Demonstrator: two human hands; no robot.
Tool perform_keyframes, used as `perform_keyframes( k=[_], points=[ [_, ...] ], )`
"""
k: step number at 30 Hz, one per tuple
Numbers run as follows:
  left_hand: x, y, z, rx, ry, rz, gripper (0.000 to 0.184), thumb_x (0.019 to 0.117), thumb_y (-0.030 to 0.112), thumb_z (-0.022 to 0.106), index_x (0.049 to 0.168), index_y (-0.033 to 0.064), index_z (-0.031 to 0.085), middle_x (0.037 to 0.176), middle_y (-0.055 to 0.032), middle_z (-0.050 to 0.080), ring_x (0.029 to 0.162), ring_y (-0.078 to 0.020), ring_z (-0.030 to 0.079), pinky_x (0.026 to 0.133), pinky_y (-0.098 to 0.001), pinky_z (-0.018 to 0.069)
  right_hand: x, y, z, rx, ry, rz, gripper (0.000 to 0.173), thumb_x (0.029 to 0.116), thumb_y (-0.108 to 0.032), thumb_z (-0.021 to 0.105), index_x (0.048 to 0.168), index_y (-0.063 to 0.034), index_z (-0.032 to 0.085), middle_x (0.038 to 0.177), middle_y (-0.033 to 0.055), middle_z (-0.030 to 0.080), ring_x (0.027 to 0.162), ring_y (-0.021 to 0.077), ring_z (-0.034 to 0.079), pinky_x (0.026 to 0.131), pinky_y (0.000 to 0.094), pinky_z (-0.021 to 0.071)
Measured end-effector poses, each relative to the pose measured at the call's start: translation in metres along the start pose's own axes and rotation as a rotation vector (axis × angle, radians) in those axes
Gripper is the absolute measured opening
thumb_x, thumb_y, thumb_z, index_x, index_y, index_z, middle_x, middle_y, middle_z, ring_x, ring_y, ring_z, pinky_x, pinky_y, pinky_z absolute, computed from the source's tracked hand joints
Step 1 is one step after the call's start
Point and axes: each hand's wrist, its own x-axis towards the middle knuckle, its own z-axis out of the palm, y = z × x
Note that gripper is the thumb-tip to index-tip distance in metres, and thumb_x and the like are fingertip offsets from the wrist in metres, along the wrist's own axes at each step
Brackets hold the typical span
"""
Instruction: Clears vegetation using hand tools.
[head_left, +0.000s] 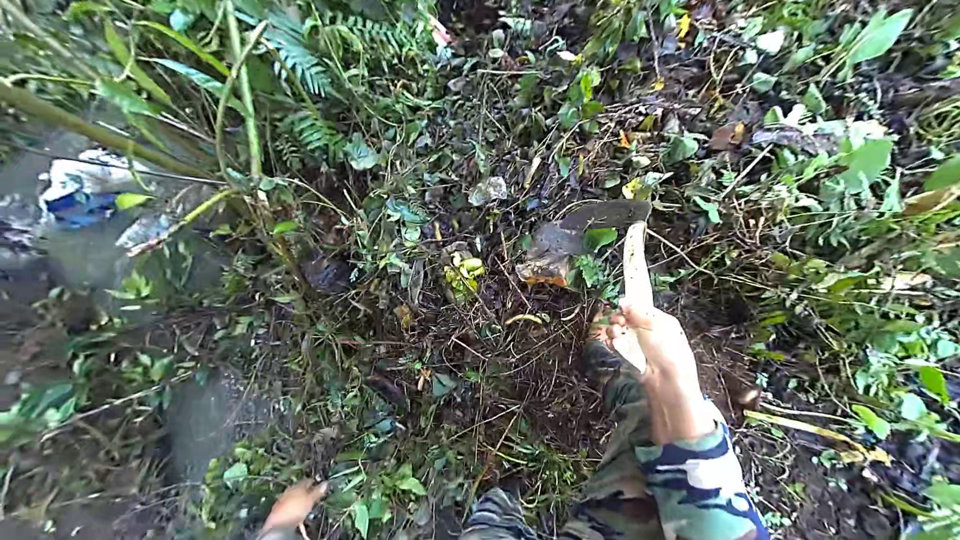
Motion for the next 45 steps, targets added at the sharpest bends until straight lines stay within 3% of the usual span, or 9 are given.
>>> perform_keyframes(
  k=[8, 13, 18, 26, 34, 37, 39, 43, 45],
  points=[
    [0.123, 0.324, -0.014, -0.289, 0.245, 0.353, 0.045, 0.1029, 0.021, 0.064, 0.135, -0.0097, 0.06, 0.137, -0.0316, 0.06, 0.133, -0.0442, 0.055, 0.116, -0.0544, 0.0387, 0.01, 0.0, -0.019, -0.226, -0.075, -0.037, 0.015, 0.1085, -0.004, 0.042, 0.097, -0.0047, 0.051, 0.058, -0.0039, 0.053, 0.043, 0.0026, 0.051, 0.042, 0.0162, 0.0472],
    [0.205, 0.404, 0.006, -0.318, 0.202, 0.105, 0.134, 0.0748, 0.049, 0.091, 0.162, -0.0049, 0.005, 0.164, -0.0338, 0.024, 0.153, -0.0473, 0.027, 0.122, -0.0616, 0.0273, 0.011, 0.006, -0.043, -0.316, -0.055, 0.007, 0.014, 0.1063, 0.0, 0.041, 0.098, -0.0038, 0.052, 0.059, -0.0039, 0.055, 0.044, 0.0031, 0.053, 0.044, 0.017, 0.0494],
    [0.234, 0.446, 0.029, -0.419, 0.306, 0.006, 0.131, 0.0769, 0.042, 0.091, 0.164, -0.0004, 0.002, 0.157, -0.0342, 0.038, 0.144, -0.0474, 0.043, 0.115, -0.0615, 0.0395, 0.012, 0.01, -0.063, -0.291, -0.006, 0.056, 0.016, 0.1046, 0.002, 0.04, 0.096, -0.004, 0.051, 0.059, -0.0031, 0.057, 0.044, 0.0042, 0.055, 0.045, 0.0178, 0.0515],
    [0.208, 0.375, 0.032, -0.489, 0.427, -0.022, 0.112, 0.0757, 0.028, 0.093, 0.157, -0.0021, 0.023, 0.139, -0.0331, 0.057, 0.128, -0.0469, 0.059, 0.108, -0.0602, 0.0467, 0.003, 0.015, -0.053, -0.276, -0.007, 0.044, 0.015, 0.1047, 0.0, 0.037, 0.099, -0.0046, 0.051, 0.059, -0.0041, 0.057, 0.044, 0.0037, 0.056, 0.045, 0.0172, 0.0521],
    [0.121, 0.13, 0.018, -0.598, 0.703, -0.485, 0.11, 0.0798, 0.024, 0.088, 0.159, -0.0086, 0.019, 0.158, -0.0327, 0.036, 0.146, -0.0416, 0.042, 0.119, -0.0487, 0.0394, -0.011, 0.027, -0.032, -0.318, -0.118, 0.058, 0.017, 0.1056, 0.0, 0.036, 0.102, -0.0037, 0.052, 0.059, -0.0043, 0.057, 0.045, 0.0036, 0.056, 0.045, 0.0167, 0.0516],
    [0.066, 0.051, 0.003, -0.32, 0.47, -0.77, 0.11, 0.0863, 0.05, 0.08, 0.158, -0.0096, 0.022, 0.161, -0.0383, 0.023, 0.149, -0.0522, 0.031, 0.118, -0.0622, 0.0335, -0.018, 0.033, -0.025, -0.32, -0.163, 0.073, 0.018, 0.1062, 0.0, 0.035, 0.1, -0.0046, 0.052, 0.058, -0.0049, 0.057, 0.044, 0.0029, 0.056, 0.045, 0.0162, 0.0518],
    [0.06, 0.018, -0.001, -0.208, 0.276, -0.828, 0.095, 0.0922, 0.063, 0.067, 0.152, -0.0058, 0.042, 0.16, -0.0336, 0.035, 0.15, -0.0469, 0.034, 0.119, -0.0641, 0.0282, -0.023, 0.034, -0.021, -0.327, -0.199, 0.075, 0.019, 0.1063, -0.001, 0.034, 0.099, -0.0057, 0.051, 0.057, -0.0056, 0.057, 0.044, 0.0028, 0.056, 0.046, 0.0164, 0.0522],
    [0.086, 0.078, -0.021, -0.271, 0.571, -0.598, 0.095, 0.0904, 0.047, 0.076, 0.155, -0.0089, 0.034, 0.164, -0.0406, 0.012, 0.151, -0.0595, 0.016, 0.116, -0.0724, 0.0261, -0.029, 0.035, -0.022, -0.357, -0.301, 0.052, 0.022, 0.1045, -0.002, 0.031, 0.103, -0.0074, 0.052, 0.059, -0.0092, 0.059, 0.048, 0.0019, 0.058, 0.05, 0.017, 0.0534],
    [0.111, 0.141, -0.039, -0.344, 0.792, -0.276, 0.081, 0.0896, 0.032, 0.078, 0.15, -0.0088, 0.043, 0.162, -0.0398, 0.02, 0.15, -0.0593, 0.021, 0.119, -0.0697, 0.0232, -0.028, 0.033, -0.025, -0.371, -0.337, 0.04, 0.023, 0.1029, -0.001, 0.031, 0.105, -0.0088, 0.053, 0.061, -0.0111, 0.06, 0.05, 0.0011, 0.058, 0.052, 0.0172, 0.0534]
  ],
)
